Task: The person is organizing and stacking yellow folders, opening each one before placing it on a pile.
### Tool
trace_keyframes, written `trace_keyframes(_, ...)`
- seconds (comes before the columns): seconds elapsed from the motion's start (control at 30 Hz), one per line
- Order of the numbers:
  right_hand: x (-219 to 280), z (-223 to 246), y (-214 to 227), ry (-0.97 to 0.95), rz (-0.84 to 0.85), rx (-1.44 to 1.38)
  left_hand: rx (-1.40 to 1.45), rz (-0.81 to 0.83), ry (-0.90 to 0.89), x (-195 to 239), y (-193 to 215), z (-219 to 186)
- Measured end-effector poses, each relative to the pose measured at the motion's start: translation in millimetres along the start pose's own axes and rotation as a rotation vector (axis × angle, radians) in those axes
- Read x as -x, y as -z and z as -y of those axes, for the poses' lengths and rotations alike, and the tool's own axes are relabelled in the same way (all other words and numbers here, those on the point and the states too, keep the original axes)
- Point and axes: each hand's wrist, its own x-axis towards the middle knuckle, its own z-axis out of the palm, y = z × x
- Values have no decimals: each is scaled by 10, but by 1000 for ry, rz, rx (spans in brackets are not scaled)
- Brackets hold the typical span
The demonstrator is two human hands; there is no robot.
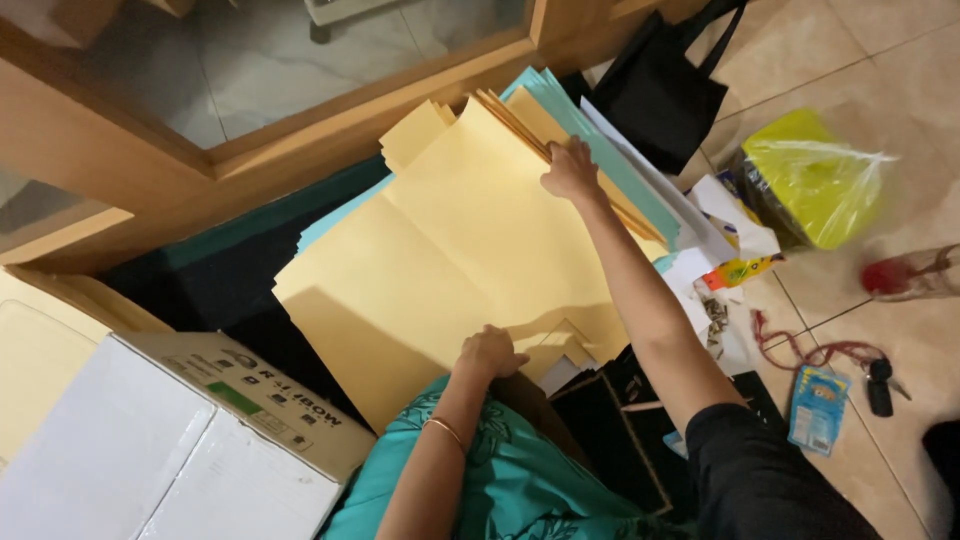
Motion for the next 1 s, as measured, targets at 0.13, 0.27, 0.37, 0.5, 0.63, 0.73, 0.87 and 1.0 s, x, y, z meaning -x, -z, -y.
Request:
trace_keyframes(0.13, 353, 222, 166, 51, -76, -20, 3, 21, -11, 140, 131, -26)
trace_keyframes(0.27, 762, 540, 305, 84, -127, -6, -3, 31, -3, 78, 103, -7)
trace_keyframes(0.37, 874, 647, 283, 60, -133, 10, -19, 42, -5, 94, 85, -22)
trace_keyframes(0.5, 309, 242, 104, 7, -70, 59, -36, 39, 0, 24, 37, -16)
trace_keyframes(0.63, 59, -54, 416, -25, 102, -55, -10, 32, -3, 85, 77, -47)
trace_keyframes(0.73, 266, 128, 820, -102, 241, -90, 32, 35, 5, 43, 93, -61)
trace_keyframes(0.87, 115, -90, 719, -35, 203, -251, 51, 12, 4, 4, 78, -70)
trace_keyframes(1.0, 585, 135, 976, 227, -111, -113, 135, -104, -14, -135, 70, -54)
